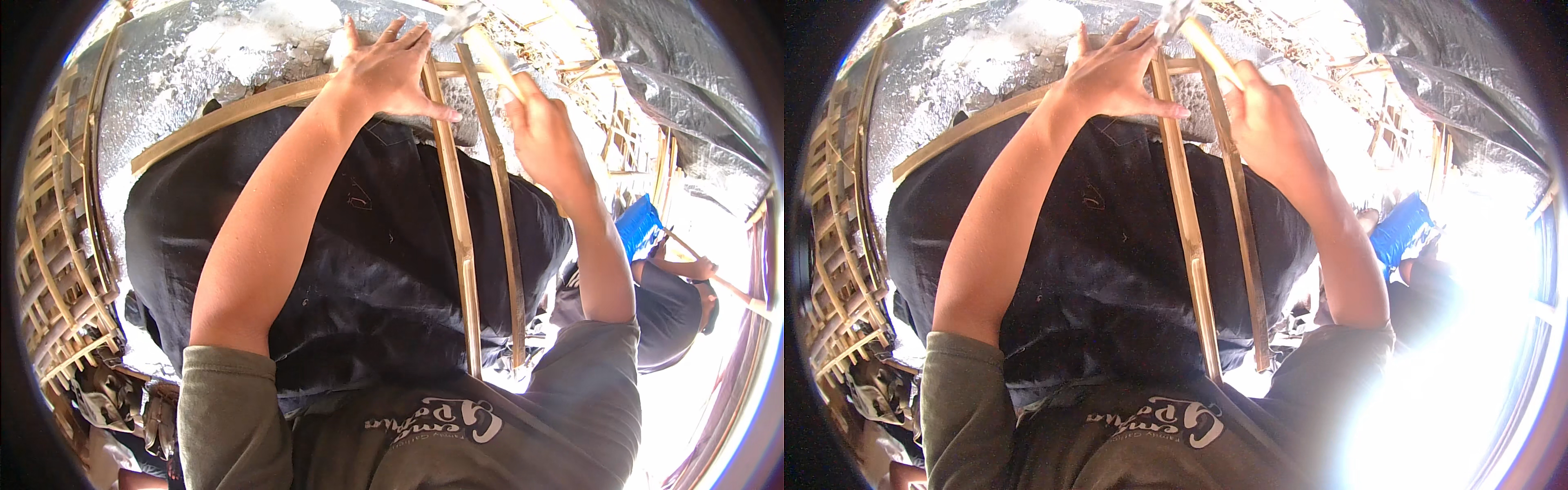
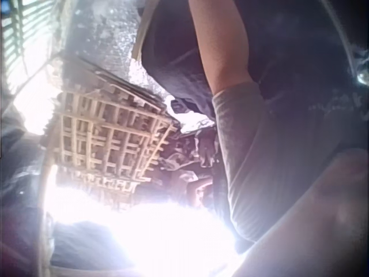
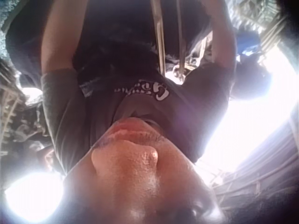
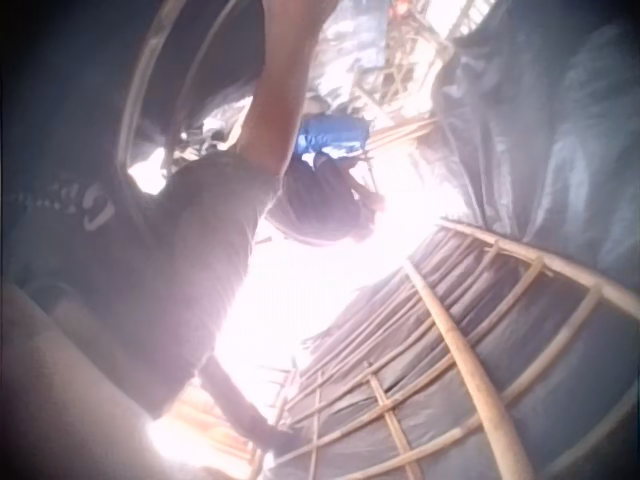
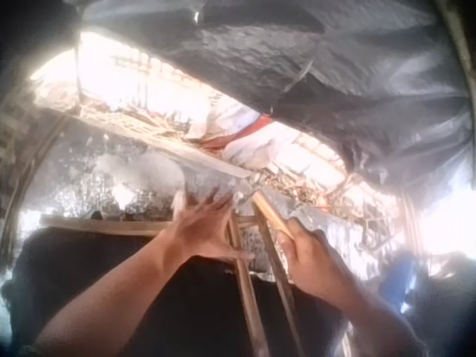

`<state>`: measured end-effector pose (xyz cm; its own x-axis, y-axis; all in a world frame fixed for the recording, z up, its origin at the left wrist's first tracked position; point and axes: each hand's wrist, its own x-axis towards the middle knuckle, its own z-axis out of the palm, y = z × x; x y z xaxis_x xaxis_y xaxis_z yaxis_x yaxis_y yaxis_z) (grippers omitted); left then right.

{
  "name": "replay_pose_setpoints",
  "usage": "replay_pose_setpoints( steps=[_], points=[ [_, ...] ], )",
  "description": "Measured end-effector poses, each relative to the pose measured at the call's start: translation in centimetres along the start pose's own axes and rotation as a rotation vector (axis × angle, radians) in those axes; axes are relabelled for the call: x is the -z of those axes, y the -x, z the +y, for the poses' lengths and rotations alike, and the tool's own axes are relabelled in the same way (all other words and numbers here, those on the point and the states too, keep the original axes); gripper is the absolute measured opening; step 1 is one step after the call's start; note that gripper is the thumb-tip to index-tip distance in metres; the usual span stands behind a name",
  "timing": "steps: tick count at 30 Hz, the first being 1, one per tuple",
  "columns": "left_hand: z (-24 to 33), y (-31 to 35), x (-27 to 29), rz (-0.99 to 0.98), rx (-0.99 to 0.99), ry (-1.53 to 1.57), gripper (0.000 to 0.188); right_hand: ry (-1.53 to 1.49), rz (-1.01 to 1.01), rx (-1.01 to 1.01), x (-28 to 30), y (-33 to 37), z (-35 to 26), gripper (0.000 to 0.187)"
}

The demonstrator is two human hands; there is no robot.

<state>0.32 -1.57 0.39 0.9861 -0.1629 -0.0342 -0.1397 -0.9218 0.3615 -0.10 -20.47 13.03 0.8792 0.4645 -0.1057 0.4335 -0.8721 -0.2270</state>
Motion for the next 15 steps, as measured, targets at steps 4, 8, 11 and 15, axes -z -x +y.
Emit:
replay_pose_setpoints(
  steps=[4,8,11,15],
  points=[
    [-0.1,0.1,-0.5,0.077,-0.01,-0.053,0.136,-0.087,0.055,-0.023,0.1,-0.1,-0.4,0.014],
    [0.1,0.3,-0.3,0.043,0.008,0.007,0.135,0.005,0.04,0.019,-0.6,-0.8,0.9,0.014],
    [-0.1,0.6,-0.2,0.019,0.02,-0.017,0.135,-0.091,0.155,0.046,0.5,-2.0,0.2,0.02],
    [-0.1,0.1,-0.5,0.043,0.0,-0.031,0.134,-0.135,0.196,0.255,-2.2,-6.6,1.2,0.025]
  ],
)
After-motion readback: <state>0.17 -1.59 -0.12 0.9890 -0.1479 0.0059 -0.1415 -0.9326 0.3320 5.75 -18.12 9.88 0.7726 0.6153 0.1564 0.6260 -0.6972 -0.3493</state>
